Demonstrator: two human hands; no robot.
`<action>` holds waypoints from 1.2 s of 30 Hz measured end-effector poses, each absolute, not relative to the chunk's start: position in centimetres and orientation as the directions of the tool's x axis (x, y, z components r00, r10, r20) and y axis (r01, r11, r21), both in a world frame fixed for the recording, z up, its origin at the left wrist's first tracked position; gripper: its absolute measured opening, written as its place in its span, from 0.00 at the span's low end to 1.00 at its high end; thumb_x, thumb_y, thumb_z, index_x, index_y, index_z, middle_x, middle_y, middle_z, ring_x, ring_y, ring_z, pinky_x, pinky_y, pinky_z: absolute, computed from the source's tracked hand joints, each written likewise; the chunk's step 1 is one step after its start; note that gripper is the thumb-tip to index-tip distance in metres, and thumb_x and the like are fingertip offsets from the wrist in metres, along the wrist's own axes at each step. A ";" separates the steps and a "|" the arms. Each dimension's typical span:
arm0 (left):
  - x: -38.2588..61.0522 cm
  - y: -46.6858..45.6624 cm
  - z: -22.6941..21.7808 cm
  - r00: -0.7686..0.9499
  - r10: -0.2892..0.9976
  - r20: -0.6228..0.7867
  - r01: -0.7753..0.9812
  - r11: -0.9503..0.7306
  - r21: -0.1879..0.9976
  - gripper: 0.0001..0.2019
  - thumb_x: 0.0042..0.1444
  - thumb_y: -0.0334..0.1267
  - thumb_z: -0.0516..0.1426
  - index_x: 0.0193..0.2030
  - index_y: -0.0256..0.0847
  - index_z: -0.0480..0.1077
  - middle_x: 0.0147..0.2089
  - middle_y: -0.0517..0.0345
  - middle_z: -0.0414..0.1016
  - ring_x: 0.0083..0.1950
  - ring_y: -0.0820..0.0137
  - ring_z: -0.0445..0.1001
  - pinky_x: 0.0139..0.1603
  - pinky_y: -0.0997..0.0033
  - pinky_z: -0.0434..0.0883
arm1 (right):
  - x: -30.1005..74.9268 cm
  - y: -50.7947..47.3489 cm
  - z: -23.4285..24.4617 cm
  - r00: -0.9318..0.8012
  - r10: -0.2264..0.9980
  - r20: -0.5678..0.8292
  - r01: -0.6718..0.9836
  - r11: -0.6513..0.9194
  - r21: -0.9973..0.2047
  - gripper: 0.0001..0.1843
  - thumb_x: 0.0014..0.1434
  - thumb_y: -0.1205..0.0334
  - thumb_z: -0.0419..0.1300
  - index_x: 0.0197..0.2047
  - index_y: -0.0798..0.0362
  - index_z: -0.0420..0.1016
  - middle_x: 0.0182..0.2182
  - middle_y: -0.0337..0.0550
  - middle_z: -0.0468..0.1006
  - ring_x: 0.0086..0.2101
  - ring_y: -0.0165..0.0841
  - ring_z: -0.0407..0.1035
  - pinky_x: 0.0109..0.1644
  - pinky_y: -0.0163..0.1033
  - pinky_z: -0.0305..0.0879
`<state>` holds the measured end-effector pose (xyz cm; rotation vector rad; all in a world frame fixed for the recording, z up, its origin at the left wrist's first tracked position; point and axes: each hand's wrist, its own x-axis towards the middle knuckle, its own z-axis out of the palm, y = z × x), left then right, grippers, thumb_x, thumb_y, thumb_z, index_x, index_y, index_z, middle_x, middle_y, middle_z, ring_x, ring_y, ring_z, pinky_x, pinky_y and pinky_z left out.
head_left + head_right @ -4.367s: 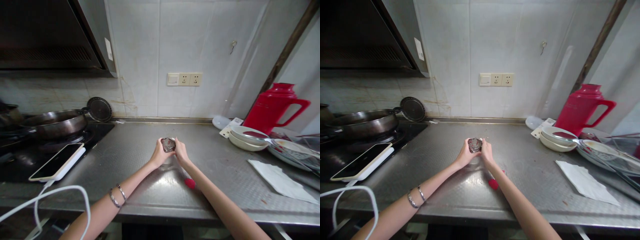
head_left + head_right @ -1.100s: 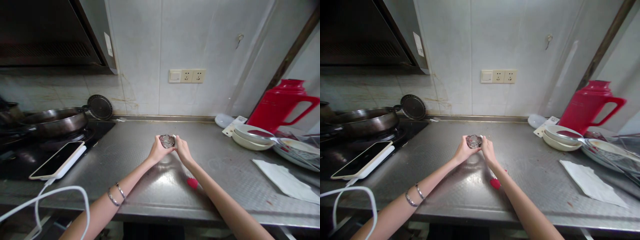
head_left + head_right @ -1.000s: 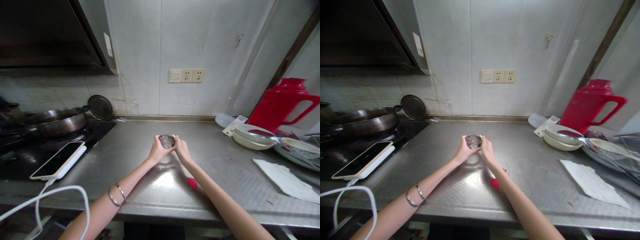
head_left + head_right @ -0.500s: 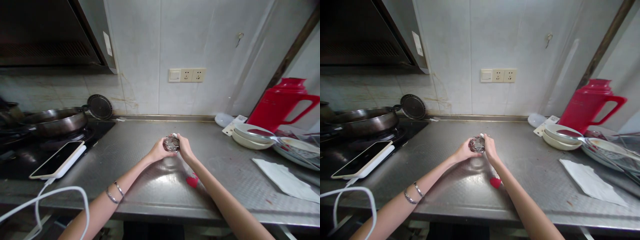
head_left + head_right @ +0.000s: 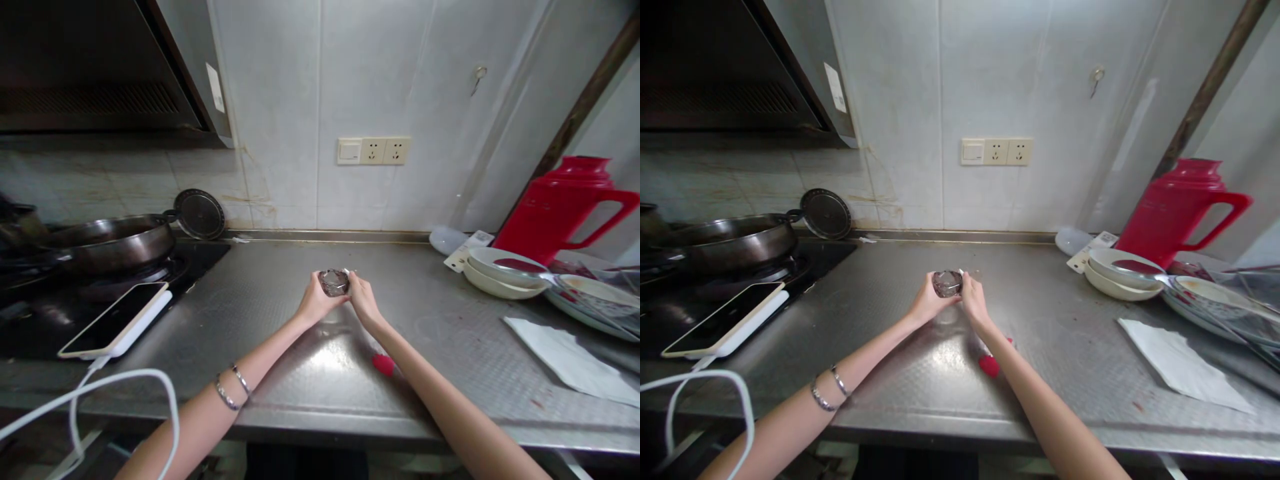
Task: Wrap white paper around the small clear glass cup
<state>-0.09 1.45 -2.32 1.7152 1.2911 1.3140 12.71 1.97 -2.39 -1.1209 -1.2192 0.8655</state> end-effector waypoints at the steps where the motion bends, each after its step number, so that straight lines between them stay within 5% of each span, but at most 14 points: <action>1: -0.1 1.5 -2.4 0.077 0.936 0.343 0.282 -0.350 0.893 0.42 0.30 0.46 0.71 0.52 0.37 0.57 0.48 0.44 0.73 0.49 0.59 0.74 0.51 0.57 0.69 | 12.8 2.2 -2.5 0.184 0.950 0.253 0.063 0.246 -0.967 0.26 0.55 0.45 0.49 0.31 0.58 0.77 0.25 0.43 0.77 0.31 0.35 0.67 0.34 0.36 0.59; 8: -0.4 2.0 -2.3 0.401 0.862 0.309 0.002 -0.339 0.941 0.36 0.39 0.40 0.68 0.56 0.38 0.60 0.54 0.45 0.71 0.52 0.62 0.72 0.56 0.60 0.67 | 14.0 3.5 -3.0 0.217 0.955 0.201 -0.024 0.211 -0.977 0.25 0.53 0.45 0.51 0.34 0.58 0.79 0.26 0.45 0.79 0.32 0.37 0.69 0.36 0.37 0.61; 15: -1.2 1.8 -2.2 0.321 0.897 0.304 0.270 -0.394 0.878 0.37 0.32 0.45 0.70 0.50 0.36 0.64 0.45 0.47 0.76 0.46 0.60 0.75 0.48 0.59 0.71 | 13.3 2.9 -2.4 0.140 0.967 0.214 -0.055 0.224 -0.973 0.25 0.52 0.44 0.52 0.32 0.57 0.79 0.25 0.44 0.78 0.30 0.37 0.69 0.36 0.37 0.62; 29: 0.2 1.1 -2.2 -0.026 0.923 0.385 0.266 -0.365 0.892 0.38 0.35 0.48 0.69 0.50 0.37 0.58 0.50 0.44 0.72 0.51 0.58 0.73 0.51 0.57 0.70 | 12.7 1.0 -1.2 0.159 0.941 0.299 0.061 0.293 -0.954 0.25 0.55 0.43 0.49 0.25 0.56 0.73 0.25 0.42 0.74 0.29 0.34 0.64 0.34 0.36 0.57; 32: 0.3 1.0 -2.4 0.126 0.924 0.361 0.166 -0.378 0.911 0.41 0.38 0.44 0.69 0.56 0.38 0.54 0.53 0.43 0.71 0.52 0.59 0.72 0.51 0.56 0.71 | 13.1 1.6 -1.5 0.206 0.934 0.293 0.065 0.286 -0.956 0.25 0.55 0.44 0.49 0.26 0.57 0.74 0.24 0.42 0.74 0.29 0.34 0.64 0.33 0.35 0.57; 36: 0.0 0.9 -2.1 0.376 0.870 0.317 0.053 -0.362 0.931 0.33 0.46 0.41 0.64 0.58 0.40 0.56 0.56 0.44 0.69 0.54 0.58 0.71 0.39 0.63 0.76 | 14.2 2.6 -1.7 0.250 0.938 0.239 0.014 0.243 -0.970 0.25 0.53 0.44 0.51 0.29 0.58 0.76 0.24 0.42 0.76 0.27 0.33 0.64 0.31 0.35 0.57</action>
